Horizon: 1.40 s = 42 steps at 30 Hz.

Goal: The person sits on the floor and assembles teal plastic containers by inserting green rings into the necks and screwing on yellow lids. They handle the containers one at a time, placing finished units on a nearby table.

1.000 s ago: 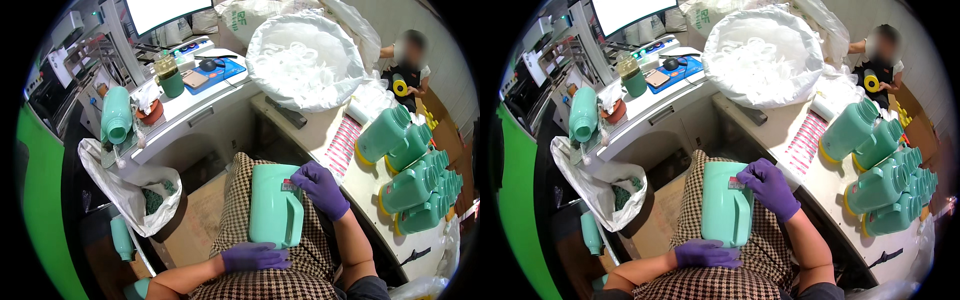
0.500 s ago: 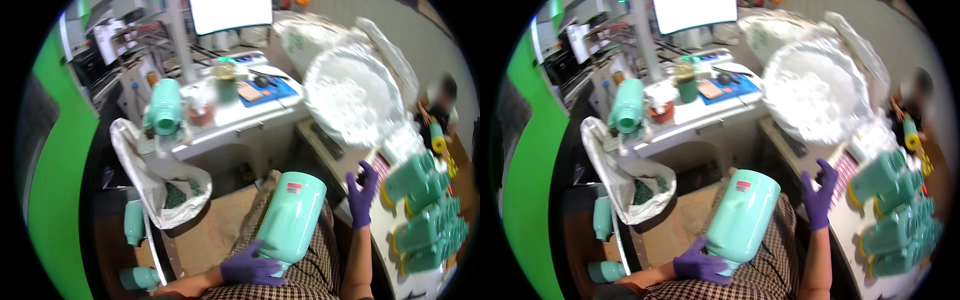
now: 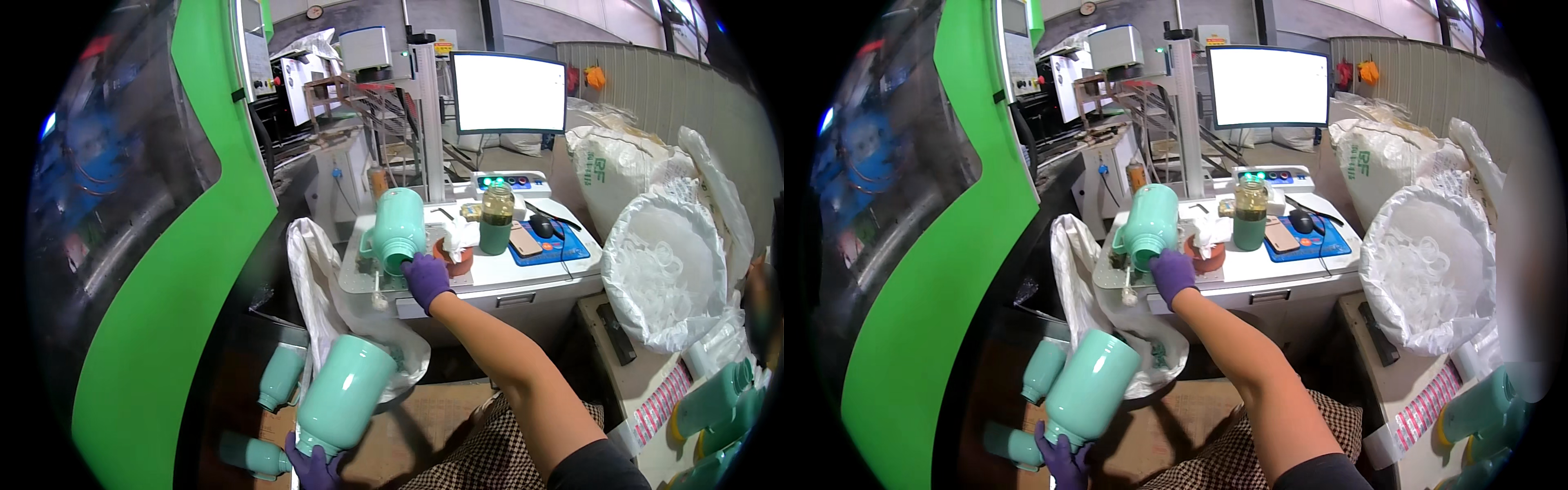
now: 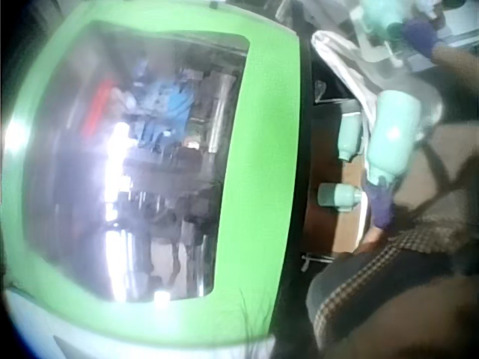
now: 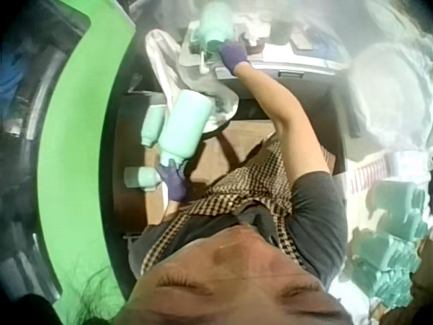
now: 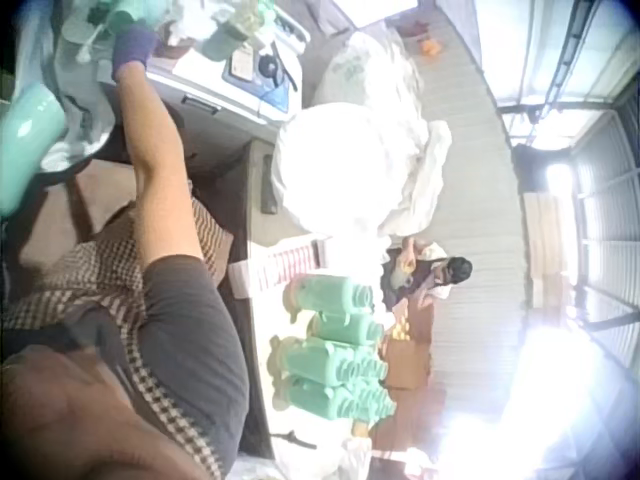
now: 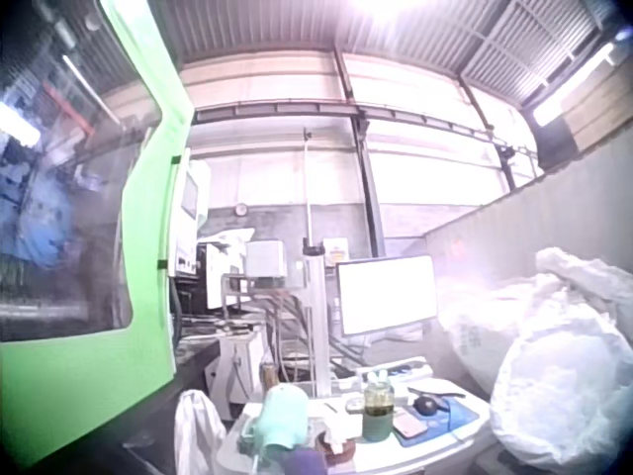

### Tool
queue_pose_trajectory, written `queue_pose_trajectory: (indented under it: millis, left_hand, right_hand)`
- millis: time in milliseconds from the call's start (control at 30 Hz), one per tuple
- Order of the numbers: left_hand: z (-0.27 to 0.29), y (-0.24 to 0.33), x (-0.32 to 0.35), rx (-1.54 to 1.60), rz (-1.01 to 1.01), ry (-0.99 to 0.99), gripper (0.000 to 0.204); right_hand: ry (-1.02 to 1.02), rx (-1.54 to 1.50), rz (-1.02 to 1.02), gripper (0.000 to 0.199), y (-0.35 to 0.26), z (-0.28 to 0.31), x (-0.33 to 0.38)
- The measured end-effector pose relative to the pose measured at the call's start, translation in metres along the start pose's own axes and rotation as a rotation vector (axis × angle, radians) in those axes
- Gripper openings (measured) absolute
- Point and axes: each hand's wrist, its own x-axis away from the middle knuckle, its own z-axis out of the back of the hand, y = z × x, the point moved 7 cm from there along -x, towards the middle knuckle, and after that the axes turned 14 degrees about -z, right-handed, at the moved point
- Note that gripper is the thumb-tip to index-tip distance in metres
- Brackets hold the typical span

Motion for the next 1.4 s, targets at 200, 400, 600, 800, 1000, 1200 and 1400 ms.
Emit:
queue_pose_trajectory:
  millis: [200,400,600,800,1000,1200,1400]
  left_hand:
    - [0.035,-0.006,-0.054,0.708,0.151,0.415,0.075]
    - [-0.06,0.046,-0.177,0.245,-0.411,0.26,0.075]
    - [-0.222,0.083,-0.271,-0.049,-0.653,0.138,0.065]
    - [-0.287,0.078,-0.298,-0.029,-0.492,0.158,0.074]
    - [-0.263,0.066,-0.31,-0.15,-0.401,-0.051,0.082]
    - [-0.219,0.16,-0.25,-0.008,-0.578,-0.174,0.094]
    - [-0.119,0.346,-0.088,1.158,-0.95,-1.179,0.116]
  right_hand:
    - [0.23,-0.516,0.32,0.021,0.002,0.154,0.126]
    - [0.022,-0.747,-0.156,0.035,0.155,0.285,0.355]
    - [0.268,-0.761,-0.908,0.033,0.201,0.373,0.457]
    - [1.033,-1.297,1.295,0.02,0.175,0.402,0.451]
    - [-0.179,-0.697,-0.139,0.038,0.15,0.389,0.404]
    - [-0.251,-0.74,-0.349,0.046,0.144,0.371,0.385]
    - [-0.322,-0.774,-0.458,0.062,0.11,0.365,0.342]
